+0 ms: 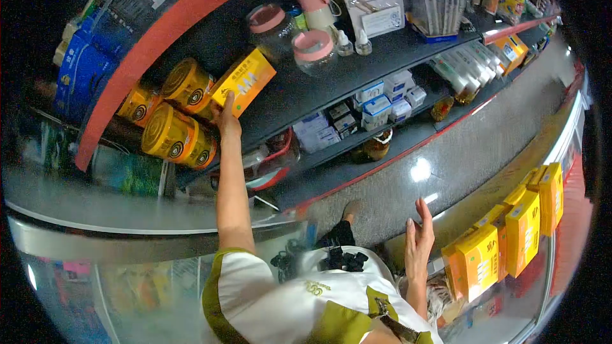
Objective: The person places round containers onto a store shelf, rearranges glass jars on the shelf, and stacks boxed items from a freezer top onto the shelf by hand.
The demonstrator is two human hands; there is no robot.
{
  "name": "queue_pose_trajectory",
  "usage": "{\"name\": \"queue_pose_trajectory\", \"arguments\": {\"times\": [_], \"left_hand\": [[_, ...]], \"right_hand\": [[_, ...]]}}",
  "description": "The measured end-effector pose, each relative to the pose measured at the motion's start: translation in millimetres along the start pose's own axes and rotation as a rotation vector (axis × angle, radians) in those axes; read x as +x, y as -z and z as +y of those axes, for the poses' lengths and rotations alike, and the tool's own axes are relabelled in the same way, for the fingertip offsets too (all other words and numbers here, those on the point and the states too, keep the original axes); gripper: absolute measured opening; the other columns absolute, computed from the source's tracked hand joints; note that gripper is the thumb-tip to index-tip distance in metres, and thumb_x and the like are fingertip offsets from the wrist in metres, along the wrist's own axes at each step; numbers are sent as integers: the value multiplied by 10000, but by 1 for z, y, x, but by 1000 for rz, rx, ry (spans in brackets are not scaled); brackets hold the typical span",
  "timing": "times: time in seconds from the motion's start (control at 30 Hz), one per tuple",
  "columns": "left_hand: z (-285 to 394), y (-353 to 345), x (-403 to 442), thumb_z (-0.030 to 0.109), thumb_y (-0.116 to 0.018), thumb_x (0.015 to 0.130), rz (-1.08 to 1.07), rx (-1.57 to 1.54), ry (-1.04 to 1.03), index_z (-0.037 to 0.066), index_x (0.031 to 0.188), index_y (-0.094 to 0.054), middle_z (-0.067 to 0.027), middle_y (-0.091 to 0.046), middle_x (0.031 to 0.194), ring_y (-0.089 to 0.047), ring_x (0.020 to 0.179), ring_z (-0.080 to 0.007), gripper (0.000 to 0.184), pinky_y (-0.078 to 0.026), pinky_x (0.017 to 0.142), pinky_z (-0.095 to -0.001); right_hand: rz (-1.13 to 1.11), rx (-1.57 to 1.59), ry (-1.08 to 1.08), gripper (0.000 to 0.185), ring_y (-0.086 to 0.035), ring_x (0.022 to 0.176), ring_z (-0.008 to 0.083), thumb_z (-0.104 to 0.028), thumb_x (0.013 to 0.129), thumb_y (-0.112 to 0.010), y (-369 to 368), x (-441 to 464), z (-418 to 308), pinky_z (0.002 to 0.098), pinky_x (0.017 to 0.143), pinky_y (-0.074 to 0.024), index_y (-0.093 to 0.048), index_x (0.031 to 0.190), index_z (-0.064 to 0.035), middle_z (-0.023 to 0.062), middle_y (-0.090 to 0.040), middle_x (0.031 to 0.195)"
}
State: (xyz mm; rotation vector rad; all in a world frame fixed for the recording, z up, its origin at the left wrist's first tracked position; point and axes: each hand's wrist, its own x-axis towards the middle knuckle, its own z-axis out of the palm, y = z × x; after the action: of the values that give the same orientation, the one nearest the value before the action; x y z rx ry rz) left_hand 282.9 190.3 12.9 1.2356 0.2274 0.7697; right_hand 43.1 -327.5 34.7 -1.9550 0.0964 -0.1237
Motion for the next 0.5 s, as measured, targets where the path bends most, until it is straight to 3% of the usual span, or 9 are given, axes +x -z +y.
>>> {"name": "queue_pose_trajectory", "arguments": {"times": [0.13,0.17,0.3,0.4,0.5], "left_hand": [[-13,-2,1,140,-703,866,83,21,-22,29,1313,-424,-70,-541,1249,-528,1126,-181,539,-394,975,-315],[-15,-1,0,141,-692,875,13,19,-27,24,1322,-418,-77,-546,1251,-527,1129,-181,537,-394,974,-315],[4,-29,-25,116,-697,853,207,226,-65,33,1320,-445,-76,-561,1230,-530,1118,-174,538,-392,969,-305],[-2,-22,-25,113,-689,860,105,205,-60,2,1372,-399,-109,-533,1265,-513,1151,-191,598,-387,983,-318],[-12,-23,-28,98,-668,875,210,344,-227,-15,1410,-356,-142,-484,1316,-494,1181,-213,630,-377,1001,-324]], "right_hand": [[-79,35,-8,462,-481,1238,283,-103,963,-497,-18,13,-6,367,964,-443,-397,1412,-64,176,-482,1357],[-99,23,-15,459,-483,1236,285,-105,963,-503,-23,15,-7,371,957,-452,-402,1409,-67,176,-485,1356],[-169,23,-14,464,-508,1210,298,-92,955,-514,-42,21,-4,378,937,-465,-406,1406,-67,178,-486,1358],[-237,-1,-7,470,-505,1215,301,-88,952,-517,-51,26,-8,379,941,-464,-405,1408,-70,180,-485,1359],[-263,-9,8,482,-504,1216,310,-91,948,-524,-59,30,-6,383,940,-465,-398,1412,-72,187,-482,1358]]}}
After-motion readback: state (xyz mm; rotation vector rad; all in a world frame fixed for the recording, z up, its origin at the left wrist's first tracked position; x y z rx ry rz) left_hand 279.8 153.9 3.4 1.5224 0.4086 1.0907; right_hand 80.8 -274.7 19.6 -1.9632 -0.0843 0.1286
